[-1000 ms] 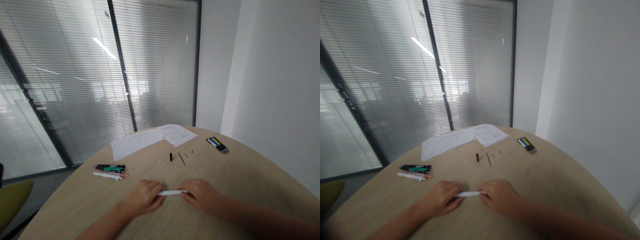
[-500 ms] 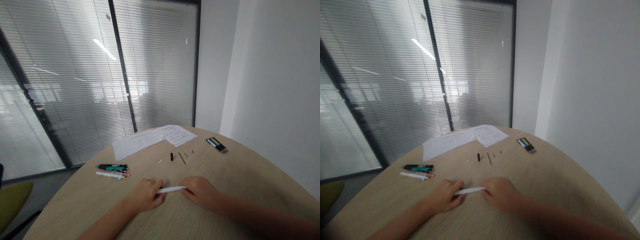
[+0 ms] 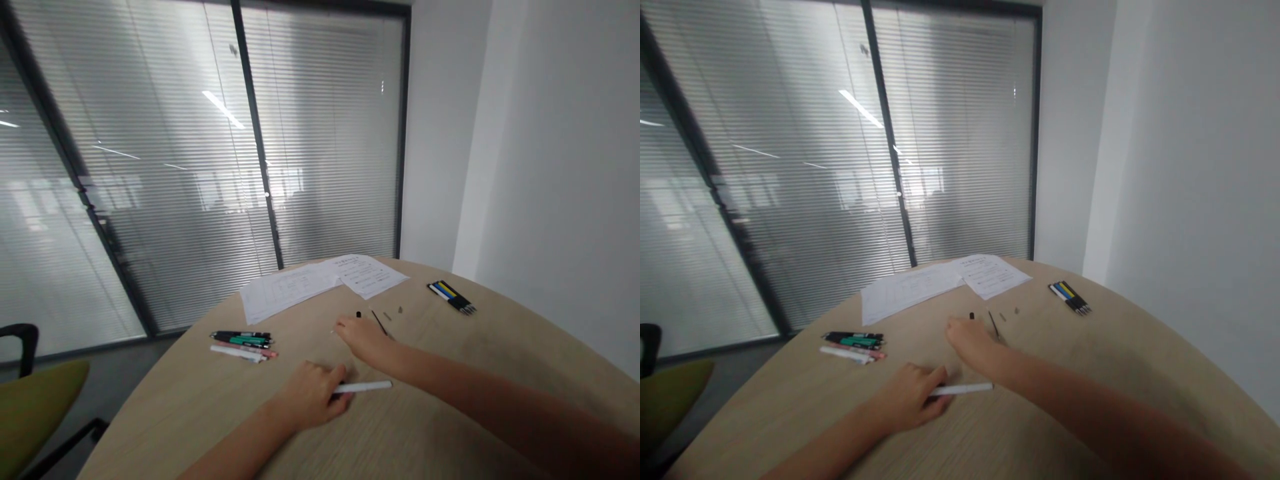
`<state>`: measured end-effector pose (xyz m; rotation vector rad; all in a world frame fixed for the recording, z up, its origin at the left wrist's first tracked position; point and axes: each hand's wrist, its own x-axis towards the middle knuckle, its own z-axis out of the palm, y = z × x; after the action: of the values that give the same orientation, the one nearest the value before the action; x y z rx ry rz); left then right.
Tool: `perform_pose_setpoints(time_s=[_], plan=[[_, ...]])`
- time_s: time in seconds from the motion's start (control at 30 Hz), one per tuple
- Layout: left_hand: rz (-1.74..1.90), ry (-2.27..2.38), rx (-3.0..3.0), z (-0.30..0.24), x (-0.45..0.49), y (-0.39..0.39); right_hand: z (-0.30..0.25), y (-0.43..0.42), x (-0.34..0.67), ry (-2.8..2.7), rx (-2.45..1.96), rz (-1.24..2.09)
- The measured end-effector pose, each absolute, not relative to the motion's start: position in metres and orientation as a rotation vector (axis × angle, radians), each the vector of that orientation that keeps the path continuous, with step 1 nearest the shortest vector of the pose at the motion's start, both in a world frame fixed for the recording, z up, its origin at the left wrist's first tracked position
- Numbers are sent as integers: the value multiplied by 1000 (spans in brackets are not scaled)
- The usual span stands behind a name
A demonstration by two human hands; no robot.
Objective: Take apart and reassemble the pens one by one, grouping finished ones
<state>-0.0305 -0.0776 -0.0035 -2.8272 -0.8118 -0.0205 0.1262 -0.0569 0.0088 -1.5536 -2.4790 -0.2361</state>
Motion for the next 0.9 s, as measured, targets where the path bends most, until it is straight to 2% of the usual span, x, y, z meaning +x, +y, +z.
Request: perform_pose_setpoints(time_s=[0.3,0.57,0.73,0.9], plan=[[-27,-830,-2818,-4,-29,-78,-6,-32,105,-2437,-1730,-283],[-27,-866,-2847,-6,-30,-75,-2,-70,133,-2438,-1620,-309],[-63,-1010,-2887,-5,-32,-74,-7,-100,169,-2156,-1795,-135],[-112,-1112,-2921,-3,-32,-73,-26,-112,198,-1868,-1658,124]])
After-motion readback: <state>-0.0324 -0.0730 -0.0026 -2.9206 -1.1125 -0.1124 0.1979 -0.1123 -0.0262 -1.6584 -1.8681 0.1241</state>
